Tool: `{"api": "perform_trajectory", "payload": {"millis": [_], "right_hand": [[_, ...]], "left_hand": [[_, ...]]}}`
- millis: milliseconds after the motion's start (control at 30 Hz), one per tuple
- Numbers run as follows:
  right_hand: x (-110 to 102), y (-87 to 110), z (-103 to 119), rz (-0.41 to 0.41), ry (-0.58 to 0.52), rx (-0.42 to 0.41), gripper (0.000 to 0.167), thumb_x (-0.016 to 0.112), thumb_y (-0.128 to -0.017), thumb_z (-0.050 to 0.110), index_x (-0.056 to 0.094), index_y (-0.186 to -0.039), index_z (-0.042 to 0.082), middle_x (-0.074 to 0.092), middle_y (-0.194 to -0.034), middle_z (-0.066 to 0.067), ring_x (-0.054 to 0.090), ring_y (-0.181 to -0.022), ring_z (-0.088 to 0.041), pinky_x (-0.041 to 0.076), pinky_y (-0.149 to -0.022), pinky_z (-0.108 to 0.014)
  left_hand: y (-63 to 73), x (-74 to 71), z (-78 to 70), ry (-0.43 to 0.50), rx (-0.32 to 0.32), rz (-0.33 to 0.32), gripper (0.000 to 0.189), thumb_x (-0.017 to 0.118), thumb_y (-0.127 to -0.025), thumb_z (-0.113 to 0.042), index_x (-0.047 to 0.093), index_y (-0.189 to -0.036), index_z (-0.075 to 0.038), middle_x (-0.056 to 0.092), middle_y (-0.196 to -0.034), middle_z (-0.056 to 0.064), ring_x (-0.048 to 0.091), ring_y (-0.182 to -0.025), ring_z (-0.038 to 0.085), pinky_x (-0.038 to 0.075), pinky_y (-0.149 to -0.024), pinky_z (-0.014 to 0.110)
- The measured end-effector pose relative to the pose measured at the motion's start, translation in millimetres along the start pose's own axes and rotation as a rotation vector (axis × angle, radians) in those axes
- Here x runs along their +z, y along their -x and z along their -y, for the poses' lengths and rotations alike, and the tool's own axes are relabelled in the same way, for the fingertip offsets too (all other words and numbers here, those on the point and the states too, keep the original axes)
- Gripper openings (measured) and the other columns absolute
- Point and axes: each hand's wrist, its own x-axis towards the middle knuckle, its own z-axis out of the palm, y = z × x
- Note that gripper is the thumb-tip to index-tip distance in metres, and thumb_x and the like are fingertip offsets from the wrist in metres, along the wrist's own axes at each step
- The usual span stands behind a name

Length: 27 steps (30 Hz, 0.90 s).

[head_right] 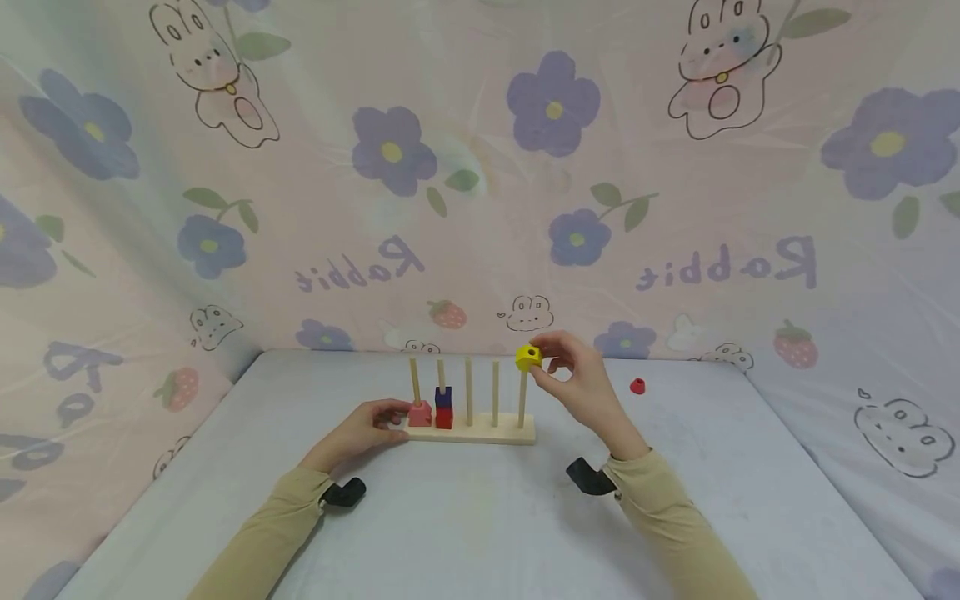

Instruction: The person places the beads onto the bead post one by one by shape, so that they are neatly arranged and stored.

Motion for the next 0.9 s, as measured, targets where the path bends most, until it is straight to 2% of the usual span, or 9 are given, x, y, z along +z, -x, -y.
{"api": "perform_trajectory", "payload": {"millis": [100, 167, 200, 267, 500, 567, 667, 733, 900], "right_hand": [[12, -8.4, 20, 0.006, -0.003, -0.038, 0.032, 0.065, -0.082, -0.013, 0.057, -0.113, -0.008, 0.062, -0.106, -0.018, 0.058, -0.092, -0.024, 0.047, -0.073, -0.025], [19, -13.4, 26, 0.008, -0.004, -0.048, 0.032, 0.066, -0.082, -0.013, 0.058, -0.113, -0.008, 0.062, -0.106, -0.017, 0.059, -0.092, -0.025, 0.047, -0.073, -0.027], [23, -15.5, 27, 0.01, -0.006, -0.05, 0.032, 0.066, -0.082, -0.013, 0.058, -0.113, -0.008, 0.062, -0.106, -0.017, 0.058, -0.092, -0.025, 0.047, -0.073, -0.027], [30, -19.1, 30, 0.021, -0.005, -0.051, 0.033, 0.066, -0.082, -0.012, 0.058, -0.114, -0.008, 0.062, -0.108, -0.018, 0.058, -0.094, -0.026, 0.047, -0.074, -0.028], [53, -28.0, 30, 0.018, -0.002, -0.059, 0.03, 0.065, -0.084, -0.01, 0.06, -0.113, -0.008, 0.062, -0.108, -0.018, 0.056, -0.093, -0.028, 0.046, -0.076, -0.036], [58, -29.4, 29, 0.015, 0.004, -0.057, 0.029, 0.066, -0.084, -0.01, 0.06, -0.113, -0.007, 0.062, -0.108, -0.017, 0.056, -0.093, -0.028, 0.047, -0.076, -0.039], [65, -30.1, 26, 0.011, 0.014, -0.055, 0.03, 0.066, -0.084, -0.01, 0.06, -0.113, -0.007, 0.062, -0.108, -0.017, 0.056, -0.095, -0.028, 0.047, -0.076, -0.045], [70, -31.4, 15, 0.004, 0.015, -0.058, 0.031, 0.066, -0.083, -0.01, 0.06, -0.113, -0.006, 0.062, -0.109, -0.017, 0.056, -0.096, -0.029, 0.046, -0.076, -0.048], [80, -34.7, -15, -0.017, 0.036, -0.029, 0.033, 0.068, -0.085, -0.005, 0.061, -0.117, 0.002, 0.063, -0.112, -0.009, 0.056, -0.097, -0.025, 0.045, -0.079, -0.037]], "left_hand": [[0.0, -0.8, -0.4, 0.0, -0.007, 0.001, 0.047, 0.078, -0.08, -0.01, 0.061, -0.123, -0.002, 0.061, -0.107, 0.007, 0.053, -0.092, 0.023, 0.043, -0.079, 0.034], [-0.4, -1.2, -0.5, -0.006, -0.009, 0.0, 0.047, 0.077, -0.08, -0.009, 0.06, -0.123, -0.001, 0.061, -0.108, 0.008, 0.053, -0.093, 0.024, 0.043, -0.079, 0.033], [-2.5, -0.9, 4.2, -0.011, -0.015, -0.001, 0.048, 0.078, -0.08, -0.011, 0.061, -0.123, -0.003, 0.061, -0.107, 0.006, 0.053, -0.093, 0.022, 0.044, -0.079, 0.032], [-2.1, -0.6, 3.4, -0.01, -0.017, -0.003, 0.047, 0.077, -0.08, -0.009, 0.06, -0.124, -0.002, 0.061, -0.108, 0.008, 0.053, -0.093, 0.023, 0.043, -0.078, 0.031], [5.0, 0.7, -12.1, 0.031, -0.016, -0.001, 0.046, 0.074, -0.081, 0.0, 0.058, -0.123, 0.005, 0.059, -0.107, 0.021, 0.051, -0.093, 0.035, 0.041, -0.076, 0.035], [5.1, 1.0, -12.9, 0.029, -0.014, -0.001, 0.046, 0.074, -0.081, 0.0, 0.058, -0.123, 0.005, 0.059, -0.108, 0.02, 0.051, -0.094, 0.036, 0.041, -0.077, 0.034], [2.7, 1.1, -6.7, 0.014, -0.023, -0.006, 0.046, 0.076, -0.08, -0.004, 0.059, -0.123, 0.001, 0.06, -0.107, 0.014, 0.052, -0.094, 0.03, 0.042, -0.077, 0.03], [0.5, 0.6, -1.3, 0.01, -0.029, -0.006, 0.047, 0.077, -0.08, -0.007, 0.06, -0.123, -0.001, 0.06, -0.106, 0.01, 0.052, -0.093, 0.026, 0.042, -0.077, 0.029], [-1.4, -1.2, 3.7, 0.016, -0.031, -0.001, 0.047, 0.079, -0.079, -0.011, 0.061, -0.122, -0.003, 0.06, -0.105, 0.006, 0.052, -0.091, 0.022, 0.043, -0.078, 0.032]]}}
